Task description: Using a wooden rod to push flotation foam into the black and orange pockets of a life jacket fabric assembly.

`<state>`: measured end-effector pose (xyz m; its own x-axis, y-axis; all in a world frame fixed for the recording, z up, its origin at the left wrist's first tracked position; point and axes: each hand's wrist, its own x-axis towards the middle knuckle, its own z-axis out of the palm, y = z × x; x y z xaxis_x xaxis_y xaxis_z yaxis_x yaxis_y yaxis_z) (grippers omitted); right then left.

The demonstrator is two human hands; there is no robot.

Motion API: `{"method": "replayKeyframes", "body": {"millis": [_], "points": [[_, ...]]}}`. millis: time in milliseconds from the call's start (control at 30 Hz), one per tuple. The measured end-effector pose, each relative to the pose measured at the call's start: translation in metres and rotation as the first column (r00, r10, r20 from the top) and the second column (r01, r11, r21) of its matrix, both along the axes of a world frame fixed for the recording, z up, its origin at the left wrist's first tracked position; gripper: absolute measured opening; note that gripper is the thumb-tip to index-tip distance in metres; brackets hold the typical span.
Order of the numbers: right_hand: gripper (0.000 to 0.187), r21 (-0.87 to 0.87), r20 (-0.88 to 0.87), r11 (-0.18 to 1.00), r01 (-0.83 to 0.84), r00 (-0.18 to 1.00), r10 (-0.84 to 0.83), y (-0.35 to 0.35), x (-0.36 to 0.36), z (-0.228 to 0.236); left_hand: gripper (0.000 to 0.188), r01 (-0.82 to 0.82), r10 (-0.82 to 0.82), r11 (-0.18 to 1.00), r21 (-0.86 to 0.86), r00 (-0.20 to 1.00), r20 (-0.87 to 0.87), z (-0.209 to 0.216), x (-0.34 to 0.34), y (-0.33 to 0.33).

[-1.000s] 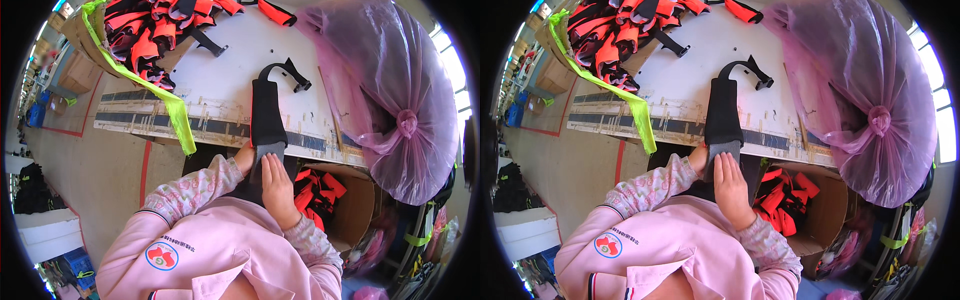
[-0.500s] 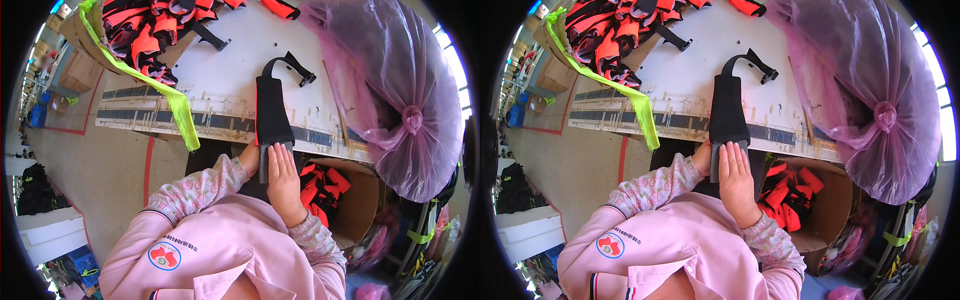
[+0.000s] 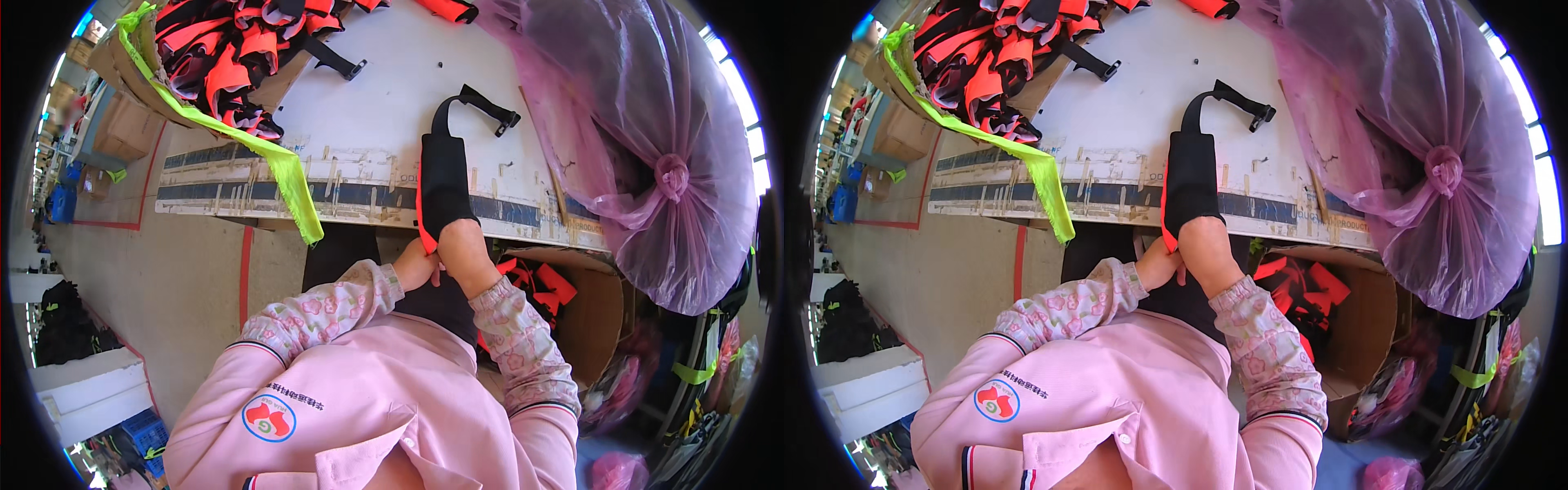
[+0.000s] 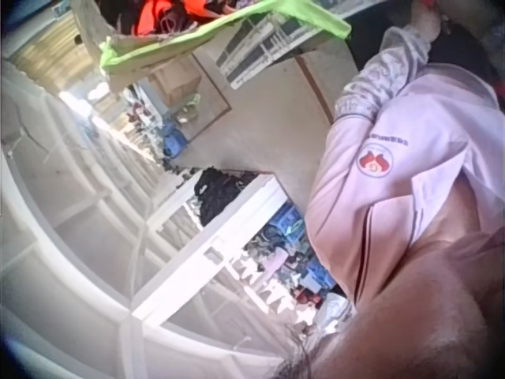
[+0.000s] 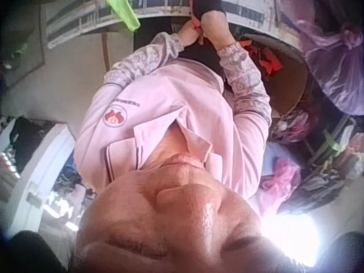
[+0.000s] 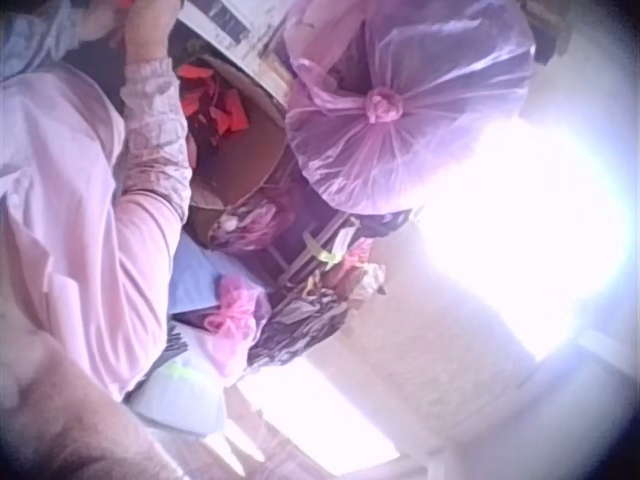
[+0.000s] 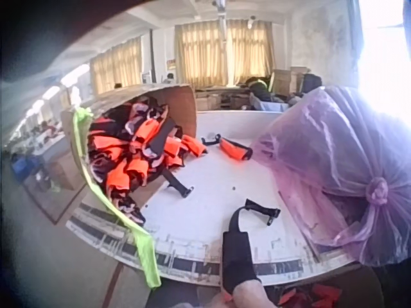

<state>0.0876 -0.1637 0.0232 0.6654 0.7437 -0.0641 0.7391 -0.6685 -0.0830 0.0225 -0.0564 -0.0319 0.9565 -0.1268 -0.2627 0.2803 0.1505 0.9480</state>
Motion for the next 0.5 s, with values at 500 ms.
{"method": "replayKeyframes", "body": {"millis": [500], "points": [[0.017, 0.065, -0.016, 0.996, 0.055, 0.998, -0.054, -0.003, -0.040, -0.035, 0.042, -0.053, 0.049, 0.998, 0.023, 0.984, 0.174, -0.040, -0.012, 0.000]]}}
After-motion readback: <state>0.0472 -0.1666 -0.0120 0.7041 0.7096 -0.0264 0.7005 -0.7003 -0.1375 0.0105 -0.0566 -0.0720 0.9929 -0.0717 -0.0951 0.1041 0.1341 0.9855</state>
